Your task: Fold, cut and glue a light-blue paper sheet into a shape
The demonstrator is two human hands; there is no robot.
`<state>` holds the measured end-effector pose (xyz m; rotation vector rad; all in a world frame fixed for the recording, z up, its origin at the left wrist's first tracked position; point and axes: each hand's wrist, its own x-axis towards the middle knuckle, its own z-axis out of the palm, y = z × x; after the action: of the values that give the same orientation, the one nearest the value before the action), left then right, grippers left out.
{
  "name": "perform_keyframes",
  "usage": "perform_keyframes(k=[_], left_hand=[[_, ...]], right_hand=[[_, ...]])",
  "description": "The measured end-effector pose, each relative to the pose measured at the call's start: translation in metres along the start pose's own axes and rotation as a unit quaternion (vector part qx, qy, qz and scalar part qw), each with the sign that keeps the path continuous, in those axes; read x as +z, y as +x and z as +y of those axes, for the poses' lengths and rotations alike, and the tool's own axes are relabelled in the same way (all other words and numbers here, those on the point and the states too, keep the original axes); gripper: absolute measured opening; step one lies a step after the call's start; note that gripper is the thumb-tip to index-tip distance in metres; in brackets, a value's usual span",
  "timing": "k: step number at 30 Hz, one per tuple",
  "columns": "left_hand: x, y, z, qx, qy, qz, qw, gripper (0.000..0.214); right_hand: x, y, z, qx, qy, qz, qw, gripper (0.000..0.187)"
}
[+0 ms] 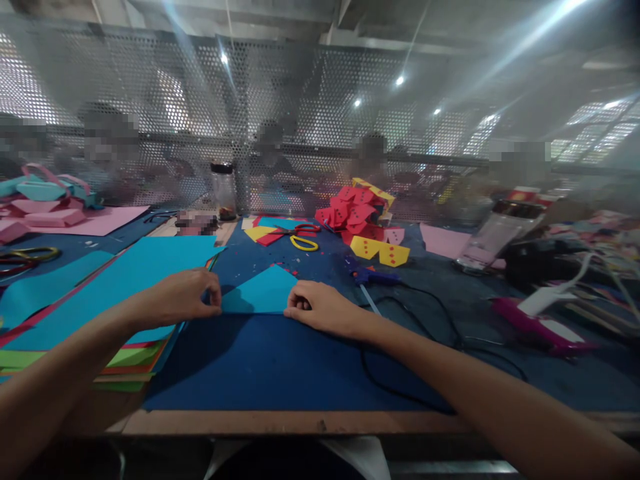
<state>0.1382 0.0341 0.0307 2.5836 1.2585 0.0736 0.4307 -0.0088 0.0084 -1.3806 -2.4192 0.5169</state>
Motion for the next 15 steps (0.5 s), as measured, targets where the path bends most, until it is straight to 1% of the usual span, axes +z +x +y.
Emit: perform_keyframes(k=[8,15], left_hand=[[-0.003,-0.001,-0.011,0.003,0.001,-0.014,1.0,0.014],[-0.008,-0.003,-0.012,-0.008,-0.001,-0.034,0.999,0.015]], right_hand=[[-0.001,0.0,-0.001,0.004,0.001,0.0,1.0,0.014],[0.0,0.0,0.0,0.001,0.0,-0.002,1.0,0.014]])
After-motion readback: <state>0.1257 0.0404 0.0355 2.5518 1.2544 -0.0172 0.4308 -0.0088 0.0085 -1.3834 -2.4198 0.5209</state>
